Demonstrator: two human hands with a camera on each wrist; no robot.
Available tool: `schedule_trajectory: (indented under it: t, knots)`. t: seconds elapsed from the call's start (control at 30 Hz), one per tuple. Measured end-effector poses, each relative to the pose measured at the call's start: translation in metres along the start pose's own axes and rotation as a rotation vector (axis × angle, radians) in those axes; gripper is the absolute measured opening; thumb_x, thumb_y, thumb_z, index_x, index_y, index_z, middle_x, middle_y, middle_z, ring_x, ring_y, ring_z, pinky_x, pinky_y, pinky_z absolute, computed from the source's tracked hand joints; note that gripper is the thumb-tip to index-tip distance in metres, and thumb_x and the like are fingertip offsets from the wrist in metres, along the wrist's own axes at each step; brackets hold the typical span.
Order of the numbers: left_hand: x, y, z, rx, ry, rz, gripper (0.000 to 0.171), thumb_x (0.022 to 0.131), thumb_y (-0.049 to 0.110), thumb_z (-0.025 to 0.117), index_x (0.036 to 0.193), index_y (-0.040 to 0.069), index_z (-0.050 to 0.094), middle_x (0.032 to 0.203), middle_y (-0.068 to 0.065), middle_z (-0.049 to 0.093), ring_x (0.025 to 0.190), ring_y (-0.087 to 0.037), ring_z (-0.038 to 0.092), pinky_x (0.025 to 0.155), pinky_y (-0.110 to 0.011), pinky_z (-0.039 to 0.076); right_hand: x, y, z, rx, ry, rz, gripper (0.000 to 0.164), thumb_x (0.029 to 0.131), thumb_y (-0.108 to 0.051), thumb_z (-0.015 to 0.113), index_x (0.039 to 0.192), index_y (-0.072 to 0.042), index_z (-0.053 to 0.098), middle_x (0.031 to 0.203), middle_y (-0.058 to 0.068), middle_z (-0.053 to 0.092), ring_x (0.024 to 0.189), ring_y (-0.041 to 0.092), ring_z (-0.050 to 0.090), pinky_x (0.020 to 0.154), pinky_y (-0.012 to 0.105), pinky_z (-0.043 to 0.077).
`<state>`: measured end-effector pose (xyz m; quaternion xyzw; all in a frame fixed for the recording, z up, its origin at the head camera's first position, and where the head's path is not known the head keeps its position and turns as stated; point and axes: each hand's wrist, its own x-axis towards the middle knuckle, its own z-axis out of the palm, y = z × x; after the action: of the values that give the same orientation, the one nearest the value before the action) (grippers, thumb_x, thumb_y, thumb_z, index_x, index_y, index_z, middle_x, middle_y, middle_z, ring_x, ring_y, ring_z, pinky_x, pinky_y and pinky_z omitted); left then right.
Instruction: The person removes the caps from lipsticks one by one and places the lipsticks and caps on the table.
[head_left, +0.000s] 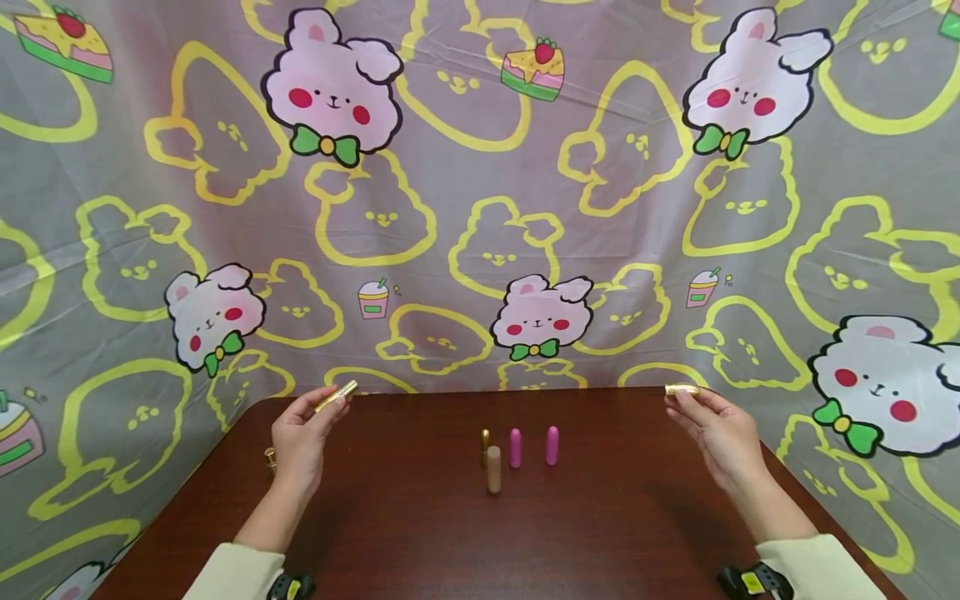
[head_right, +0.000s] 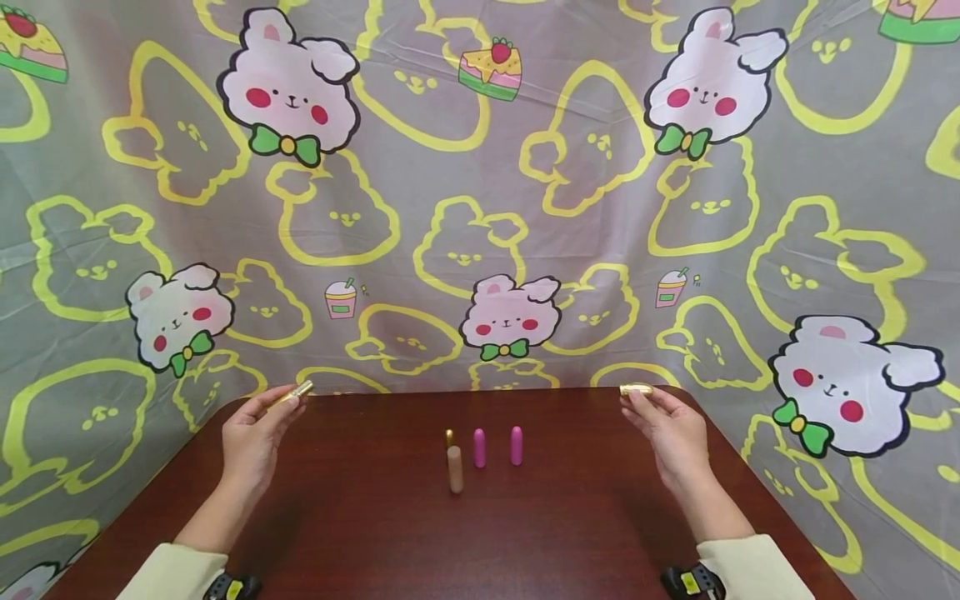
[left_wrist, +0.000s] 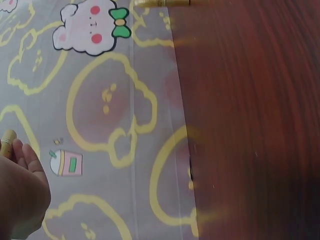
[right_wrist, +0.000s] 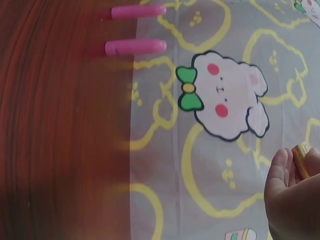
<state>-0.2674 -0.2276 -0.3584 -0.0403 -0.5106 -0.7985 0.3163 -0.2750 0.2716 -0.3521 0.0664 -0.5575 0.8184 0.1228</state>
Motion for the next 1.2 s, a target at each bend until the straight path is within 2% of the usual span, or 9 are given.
schedule_trajectory:
  t: [0.17, 0.37, 0.5, 0.63, 0.73, 0.9, 0.97, 1.13, 1.2]
  knots:
    - [0.005, 0.002, -0.015, 0.071, 0.053, 0.005, 0.014, 0.083, -0.016, 0.066, 0.096, -0.012, 0.065, 0.081, -0.006, 0.07, 0.074, -0.014, 0.071, 0.07, -0.025, 0.056, 0.001, -0.002, -0.014, -0.164, 0.047, 0.014, 0.01, 0.089, -0.017, 0.071, 0.099, -0.014, 0.071, 0.09, -0.008, 0.071, 0.083, 0.005, 0.069, 0.075, 0.019, 0.054]
    - [0.011, 0.006, -0.03, 0.247, 0.137, -0.007, 0.02, 0.081, -0.006, 0.074, 0.099, -0.007, 0.066, 0.081, 0.003, 0.069, 0.077, -0.007, 0.066, 0.069, -0.015, 0.052, 0.003, -0.001, -0.026, -0.532, 0.133, 0.063, 0.053, 0.092, -0.033, 0.067, 0.127, 0.004, 0.054, 0.089, -0.015, 0.068, 0.08, 0.0, 0.067, 0.071, 0.014, 0.052]
    - [0.014, 0.009, -0.039, 0.318, 0.182, -0.029, 0.03, 0.08, -0.002, 0.077, 0.107, -0.006, 0.065, 0.085, 0.006, 0.066, 0.079, -0.004, 0.064, 0.068, -0.012, 0.05, 0.004, 0.001, -0.031, -0.715, 0.168, 0.077, 0.061, 0.093, -0.036, 0.064, 0.132, 0.009, 0.05, 0.097, -0.002, 0.07, 0.077, -0.002, 0.066, 0.069, 0.014, 0.05]
    - [0.017, 0.012, -0.047, 0.377, 0.217, -0.062, 0.035, 0.08, 0.0, 0.077, 0.113, -0.004, 0.064, 0.087, 0.008, 0.065, 0.078, -0.002, 0.062, 0.064, -0.011, 0.05, 0.005, 0.001, -0.035, -0.799, 0.198, 0.063, 0.058, 0.094, -0.033, 0.064, 0.131, 0.01, 0.051, 0.106, 0.013, 0.069, 0.074, -0.002, 0.066, 0.064, 0.014, 0.049]
    - [0.018, 0.015, -0.054, 0.428, 0.233, -0.086, 0.04, 0.082, 0.003, 0.077, 0.119, -0.003, 0.064, 0.088, 0.012, 0.064, 0.08, 0.0, 0.06, 0.061, -0.01, 0.048, 0.006, 0.001, -0.038, -0.858, 0.207, 0.048, 0.057, 0.095, -0.031, 0.064, 0.13, 0.012, 0.051, 0.11, 0.023, 0.067, 0.076, 0.006, 0.068, 0.059, 0.016, 0.049]
    - [0.019, 0.017, -0.067, 0.471, 0.26, -0.093, 0.047, 0.083, 0.005, 0.076, 0.127, -0.005, 0.06, 0.088, 0.019, 0.061, 0.086, 0.001, 0.057, 0.065, -0.007, 0.047, 0.006, 0.001, -0.047, -1.0, 0.208, 0.009, 0.057, 0.094, -0.031, 0.064, 0.126, 0.015, 0.052, 0.114, 0.032, 0.062, 0.09, 0.031, 0.067, 0.055, 0.022, 0.048]
    - [0.019, 0.017, -0.073, 0.464, 0.281, -0.096, 0.048, 0.083, 0.004, 0.075, 0.127, -0.006, 0.06, 0.087, 0.019, 0.061, 0.086, 0.001, 0.056, 0.067, -0.006, 0.047, 0.006, 0.002, -0.051, -1.063, 0.206, -0.019, 0.055, 0.094, -0.028, 0.065, 0.123, 0.016, 0.054, 0.113, 0.033, 0.061, 0.095, 0.04, 0.064, 0.059, 0.026, 0.051]
    - [0.02, 0.016, -0.089, 0.465, 0.325, -0.114, 0.049, 0.085, 0.007, 0.075, 0.129, -0.006, 0.058, 0.084, 0.021, 0.061, 0.083, 0.004, 0.056, 0.065, -0.006, 0.046, 0.006, 0.005, -0.062, -1.162, 0.185, -0.082, 0.047, 0.093, -0.022, 0.068, 0.115, 0.018, 0.058, 0.109, 0.036, 0.061, 0.097, 0.049, 0.061, 0.071, 0.049, 0.054]
    - [0.02, 0.016, -0.096, 0.476, 0.343, -0.116, 0.048, 0.085, 0.009, 0.074, 0.129, -0.005, 0.059, 0.083, 0.022, 0.06, 0.081, 0.005, 0.056, 0.064, -0.006, 0.045, 0.007, 0.008, -0.066, -1.197, 0.173, -0.103, 0.046, 0.091, -0.022, 0.07, 0.112, 0.017, 0.06, 0.104, 0.035, 0.063, 0.091, 0.047, 0.062, 0.069, 0.049, 0.054]
